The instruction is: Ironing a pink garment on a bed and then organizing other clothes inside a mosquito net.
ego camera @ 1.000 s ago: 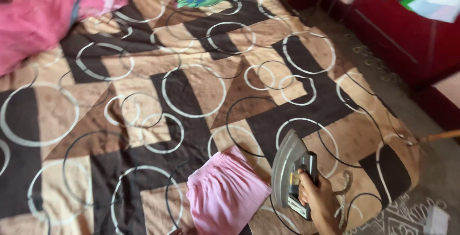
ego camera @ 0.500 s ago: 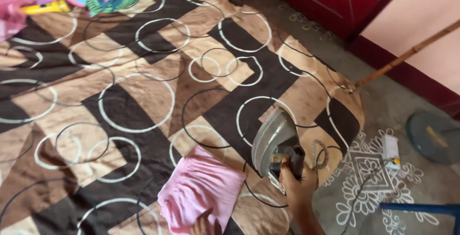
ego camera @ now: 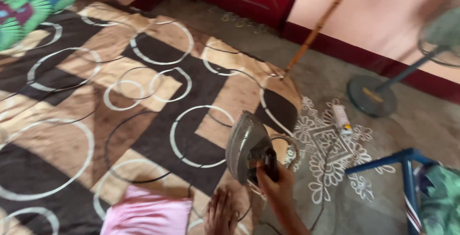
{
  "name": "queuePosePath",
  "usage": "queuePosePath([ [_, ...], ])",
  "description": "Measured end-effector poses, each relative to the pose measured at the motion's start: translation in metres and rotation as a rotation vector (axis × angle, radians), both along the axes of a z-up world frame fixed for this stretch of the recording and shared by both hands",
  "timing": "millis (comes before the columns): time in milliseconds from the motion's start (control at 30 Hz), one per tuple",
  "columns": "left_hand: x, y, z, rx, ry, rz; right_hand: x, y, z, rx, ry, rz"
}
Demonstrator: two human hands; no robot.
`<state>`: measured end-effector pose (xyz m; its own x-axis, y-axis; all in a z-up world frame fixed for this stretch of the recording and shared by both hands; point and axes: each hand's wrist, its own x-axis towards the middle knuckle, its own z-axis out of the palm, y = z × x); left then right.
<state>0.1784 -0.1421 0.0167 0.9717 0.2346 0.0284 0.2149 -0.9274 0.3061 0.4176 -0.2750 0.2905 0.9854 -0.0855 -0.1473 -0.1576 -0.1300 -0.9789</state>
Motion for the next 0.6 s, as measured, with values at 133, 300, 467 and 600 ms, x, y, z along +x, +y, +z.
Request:
queuePosePath([
  [133,0.135,-0.006,0.028,0.011,0.158,-0.162,0.002,-0.039,-0.01,0.08,0.095,-0.088],
  [300,0.212,-0.031,0.044,0.195,0.283,-0.152,0.008,-0.093,-0.023,0.161,0.18,-0.212],
  [467,0.253,-0.043,0.037,0.262,0.102,0.003,0.007,-0.152,-0.04,0.221,0.137,-0.335],
  [600,0.291,-0.053,0.022,0.316,0.099,-0.013,0.002,-0.197,-0.074,0.29,0.096,-0.451],
])
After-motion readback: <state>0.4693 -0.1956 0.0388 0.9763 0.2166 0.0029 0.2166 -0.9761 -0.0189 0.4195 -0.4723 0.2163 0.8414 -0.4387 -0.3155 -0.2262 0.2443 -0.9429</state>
